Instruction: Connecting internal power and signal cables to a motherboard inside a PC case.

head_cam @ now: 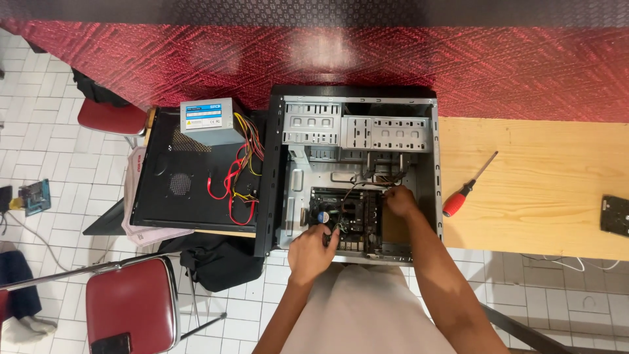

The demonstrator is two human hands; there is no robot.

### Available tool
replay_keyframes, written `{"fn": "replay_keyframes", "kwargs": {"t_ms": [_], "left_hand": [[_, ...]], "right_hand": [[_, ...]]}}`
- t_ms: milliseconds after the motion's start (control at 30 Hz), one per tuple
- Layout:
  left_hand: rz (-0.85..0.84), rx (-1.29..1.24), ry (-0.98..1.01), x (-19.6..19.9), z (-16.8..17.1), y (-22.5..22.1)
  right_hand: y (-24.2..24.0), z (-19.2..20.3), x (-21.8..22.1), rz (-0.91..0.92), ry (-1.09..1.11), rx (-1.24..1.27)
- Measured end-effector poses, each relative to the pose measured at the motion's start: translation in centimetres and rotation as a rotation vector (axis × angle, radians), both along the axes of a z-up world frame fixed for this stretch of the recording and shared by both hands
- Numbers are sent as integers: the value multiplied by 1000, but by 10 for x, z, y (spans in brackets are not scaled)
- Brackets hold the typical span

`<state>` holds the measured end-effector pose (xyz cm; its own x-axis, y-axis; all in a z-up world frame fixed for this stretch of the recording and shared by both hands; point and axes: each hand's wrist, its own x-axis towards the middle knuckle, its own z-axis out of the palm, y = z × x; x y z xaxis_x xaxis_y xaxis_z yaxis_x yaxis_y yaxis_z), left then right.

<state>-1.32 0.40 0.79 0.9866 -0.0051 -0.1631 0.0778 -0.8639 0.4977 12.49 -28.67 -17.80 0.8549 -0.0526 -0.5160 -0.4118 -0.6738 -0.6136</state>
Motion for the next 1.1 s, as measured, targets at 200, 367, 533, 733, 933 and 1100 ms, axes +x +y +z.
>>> {"fn": "replay_keyframes", "kwargs": {"t_ms": [200, 367, 533, 733, 933, 1100], "left_hand": [[22, -8, 8, 0, 1, 0], [27, -14, 17, 0, 2, -1], [27, -20, 11, 0, 3, -1], [28, -8, 6, -1, -1, -1], [17, -10, 6, -1, -5, -1], [20, 8, 16, -3, -22, -1]], "right_hand": [[-1, -12, -2, 0, 13, -27], [-4, -23, 3, -32, 4, -12], [-1, -11, 4, -20, 5, -11], [8, 23, -4, 60, 11, -55], [11, 37, -6, 98, 44, -72], [12, 30, -4, 146, 93, -146]]}}
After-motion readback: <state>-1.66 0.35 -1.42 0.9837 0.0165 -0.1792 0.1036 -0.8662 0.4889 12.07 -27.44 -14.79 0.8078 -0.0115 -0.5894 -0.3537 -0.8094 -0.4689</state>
